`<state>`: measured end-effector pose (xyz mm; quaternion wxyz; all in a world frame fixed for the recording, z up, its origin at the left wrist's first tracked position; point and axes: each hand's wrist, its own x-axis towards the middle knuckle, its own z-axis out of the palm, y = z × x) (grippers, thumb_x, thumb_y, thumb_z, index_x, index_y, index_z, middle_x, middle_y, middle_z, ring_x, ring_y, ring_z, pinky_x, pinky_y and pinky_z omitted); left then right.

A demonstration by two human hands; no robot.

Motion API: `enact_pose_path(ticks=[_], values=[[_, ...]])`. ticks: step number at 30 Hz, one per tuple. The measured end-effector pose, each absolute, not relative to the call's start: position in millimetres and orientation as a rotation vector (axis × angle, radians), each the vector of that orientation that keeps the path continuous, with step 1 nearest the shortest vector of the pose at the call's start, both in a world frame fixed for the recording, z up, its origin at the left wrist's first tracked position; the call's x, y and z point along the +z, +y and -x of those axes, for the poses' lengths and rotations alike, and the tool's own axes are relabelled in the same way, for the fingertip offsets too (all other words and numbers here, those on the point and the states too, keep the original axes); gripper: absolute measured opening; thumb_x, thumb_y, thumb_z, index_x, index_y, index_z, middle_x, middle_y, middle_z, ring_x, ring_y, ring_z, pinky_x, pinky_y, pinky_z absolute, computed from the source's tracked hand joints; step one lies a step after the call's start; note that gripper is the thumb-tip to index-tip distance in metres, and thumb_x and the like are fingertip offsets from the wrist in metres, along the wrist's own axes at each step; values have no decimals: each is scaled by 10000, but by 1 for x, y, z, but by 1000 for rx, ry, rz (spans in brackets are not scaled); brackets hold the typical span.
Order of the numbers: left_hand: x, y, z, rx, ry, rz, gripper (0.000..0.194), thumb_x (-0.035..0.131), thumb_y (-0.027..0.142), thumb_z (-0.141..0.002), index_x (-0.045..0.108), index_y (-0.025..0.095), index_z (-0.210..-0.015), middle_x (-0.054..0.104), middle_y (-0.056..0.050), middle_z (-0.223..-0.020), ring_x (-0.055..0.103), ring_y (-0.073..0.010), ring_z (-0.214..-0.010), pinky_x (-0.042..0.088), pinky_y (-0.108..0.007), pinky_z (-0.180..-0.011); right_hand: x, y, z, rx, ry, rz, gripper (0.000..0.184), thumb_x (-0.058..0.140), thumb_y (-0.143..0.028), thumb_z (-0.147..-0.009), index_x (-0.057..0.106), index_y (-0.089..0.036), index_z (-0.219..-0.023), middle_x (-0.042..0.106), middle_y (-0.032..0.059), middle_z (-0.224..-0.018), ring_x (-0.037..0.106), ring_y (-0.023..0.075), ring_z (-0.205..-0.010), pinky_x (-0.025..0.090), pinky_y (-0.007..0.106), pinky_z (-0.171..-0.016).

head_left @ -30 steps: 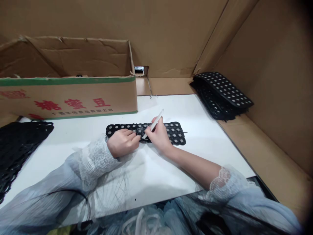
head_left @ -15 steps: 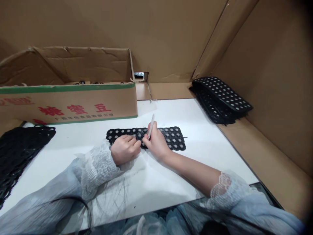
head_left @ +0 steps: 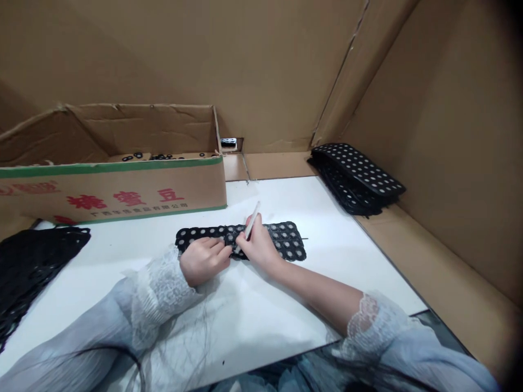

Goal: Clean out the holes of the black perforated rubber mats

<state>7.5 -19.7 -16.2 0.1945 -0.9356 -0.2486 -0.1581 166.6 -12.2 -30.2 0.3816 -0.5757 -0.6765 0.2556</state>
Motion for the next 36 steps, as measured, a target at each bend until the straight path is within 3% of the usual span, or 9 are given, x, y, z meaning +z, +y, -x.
enact_pose_path(ticks=[24, 36], values=[[-16, -22, -8, -513, -766, 2603, 216, 433, 173, -776, 519, 139, -581, 577, -33, -565, 573, -150, -618, 463, -269, -580, -27, -10, -160, 605, -1647, 1570, 215, 380, -193, -666, 294, -190, -863, 411, -36, -597, 453, 131, -517, 342, 235, -521], [-17, -21, -8, -520, -750, 2663, 182, 429, 161, -752, 515, 143, -594, 582, -47, -591, 577, -163, -648, 483, -280, -601, -29, -10, -158, 539, -1716, 1570, 211, 386, -181, -661, 313, -185, -858, 475, 2, -660, 471, 136, -552, 351, 239, -542]])
